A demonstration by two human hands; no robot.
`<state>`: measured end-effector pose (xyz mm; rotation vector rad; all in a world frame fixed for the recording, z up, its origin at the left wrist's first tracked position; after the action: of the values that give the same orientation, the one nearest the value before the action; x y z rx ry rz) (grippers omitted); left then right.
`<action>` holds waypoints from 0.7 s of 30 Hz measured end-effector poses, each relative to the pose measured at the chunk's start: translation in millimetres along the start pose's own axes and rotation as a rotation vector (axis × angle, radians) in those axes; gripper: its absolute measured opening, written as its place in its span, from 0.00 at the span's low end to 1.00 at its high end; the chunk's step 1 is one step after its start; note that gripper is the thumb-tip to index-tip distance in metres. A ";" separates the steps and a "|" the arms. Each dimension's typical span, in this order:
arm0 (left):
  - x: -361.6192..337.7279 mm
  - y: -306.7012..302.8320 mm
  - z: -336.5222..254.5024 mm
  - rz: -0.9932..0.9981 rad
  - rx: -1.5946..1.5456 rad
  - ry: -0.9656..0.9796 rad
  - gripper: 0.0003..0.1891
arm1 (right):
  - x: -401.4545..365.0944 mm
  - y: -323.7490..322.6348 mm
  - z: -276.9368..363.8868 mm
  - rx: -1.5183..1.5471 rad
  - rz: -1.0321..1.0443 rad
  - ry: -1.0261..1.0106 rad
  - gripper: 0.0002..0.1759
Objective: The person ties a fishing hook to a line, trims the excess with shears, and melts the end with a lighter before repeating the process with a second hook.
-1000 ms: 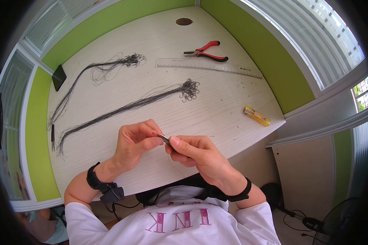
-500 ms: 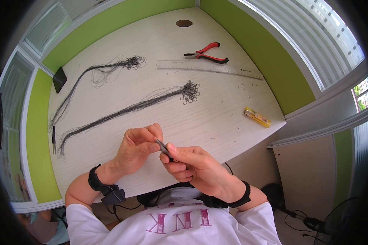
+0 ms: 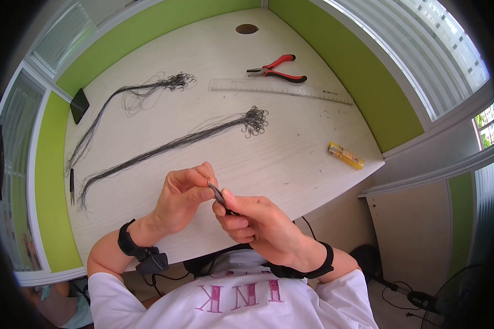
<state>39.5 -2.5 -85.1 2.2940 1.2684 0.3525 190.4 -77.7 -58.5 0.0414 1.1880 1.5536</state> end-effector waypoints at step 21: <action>-0.8 -0.6 0.9 -0.143 -0.012 -0.096 0.04 | 8.2 -0.1 0.7 0.076 0.001 0.029 0.17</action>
<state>39.0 -3.2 -86.2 2.1674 1.3682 0.1974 187.7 -71.1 -62.6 0.0701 1.2698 1.5139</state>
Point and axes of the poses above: each hand's wrist, its own x-axis towards the middle knuckle, its own y-axis out of the palm, z = x × y, the point moved 2 cm from there along x, towards the middle knuckle, and after that the axes turned 12 degrees about -z, right-handed, at the moved point
